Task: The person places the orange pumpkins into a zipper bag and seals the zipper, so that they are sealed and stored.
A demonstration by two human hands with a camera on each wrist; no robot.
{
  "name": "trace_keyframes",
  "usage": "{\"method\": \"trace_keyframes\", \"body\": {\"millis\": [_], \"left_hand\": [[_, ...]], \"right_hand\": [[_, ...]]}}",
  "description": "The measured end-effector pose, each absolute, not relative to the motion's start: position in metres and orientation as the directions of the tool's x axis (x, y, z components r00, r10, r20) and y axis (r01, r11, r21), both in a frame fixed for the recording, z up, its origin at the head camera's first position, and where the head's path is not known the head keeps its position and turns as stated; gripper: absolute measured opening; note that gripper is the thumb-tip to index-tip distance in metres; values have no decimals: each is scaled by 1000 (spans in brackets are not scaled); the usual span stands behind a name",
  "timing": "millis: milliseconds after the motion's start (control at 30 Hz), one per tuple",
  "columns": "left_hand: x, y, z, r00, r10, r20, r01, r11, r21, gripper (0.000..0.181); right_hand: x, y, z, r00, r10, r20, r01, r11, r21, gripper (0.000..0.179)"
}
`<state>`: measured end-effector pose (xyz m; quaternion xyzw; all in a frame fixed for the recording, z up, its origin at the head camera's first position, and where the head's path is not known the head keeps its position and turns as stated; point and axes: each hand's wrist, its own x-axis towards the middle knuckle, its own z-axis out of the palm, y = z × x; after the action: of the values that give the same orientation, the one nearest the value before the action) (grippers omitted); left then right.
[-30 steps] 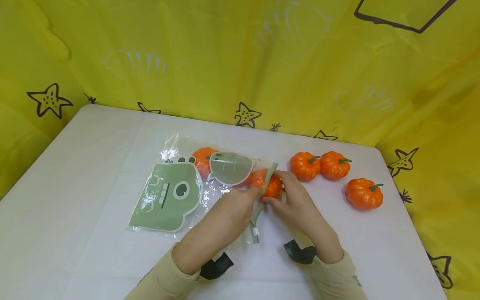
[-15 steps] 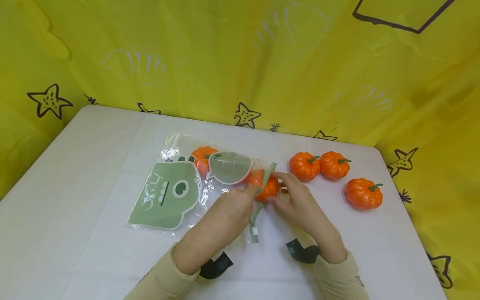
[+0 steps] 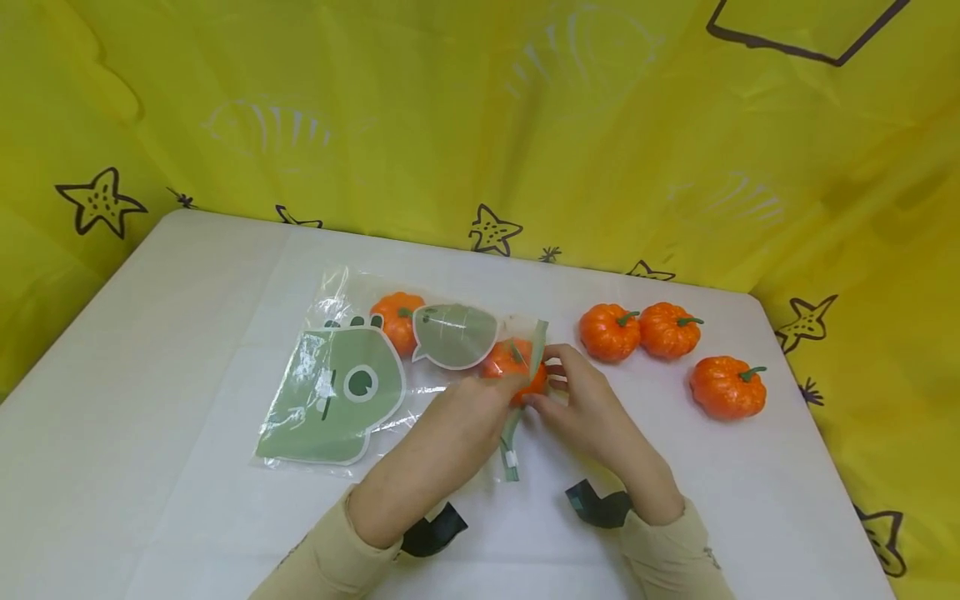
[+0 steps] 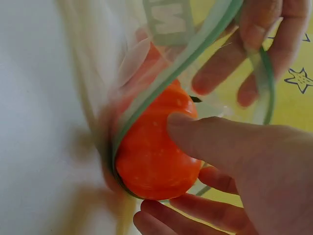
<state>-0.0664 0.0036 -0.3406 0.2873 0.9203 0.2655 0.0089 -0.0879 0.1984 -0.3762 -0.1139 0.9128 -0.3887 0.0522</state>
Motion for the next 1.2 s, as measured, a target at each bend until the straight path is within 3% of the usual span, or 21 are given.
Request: {"method": "trace_keyframes", "body": {"millis": [200, 600, 767, 900, 1200], "left_hand": [[-66, 4, -344, -777, 591, 217, 622, 664, 415, 15], [-71, 2, -342, -811, 568, 140, 556, 675, 486, 12], [-70, 2, -341, -771, 611, 179, 619, 655, 433, 12], [-69, 2, -340, -759, 629, 171, 624, 625, 469, 15], [-70, -1, -336, -789, 608, 94, 546, 622, 561, 23]], "right_hand": [[-90, 198, -381, -985, -173, 9, -120, 647, -753, 40], [-89, 212, -376, -963, -266, -43, -141, 633, -761, 24], [-90, 211, -377, -949, -313, -27, -175, 597, -783, 31], [-89, 209, -379, -936, -351, -8, -211, 581, -786, 35], [-86, 210, -377, -904, -419, -91, -214, 624, -752, 40]]}}
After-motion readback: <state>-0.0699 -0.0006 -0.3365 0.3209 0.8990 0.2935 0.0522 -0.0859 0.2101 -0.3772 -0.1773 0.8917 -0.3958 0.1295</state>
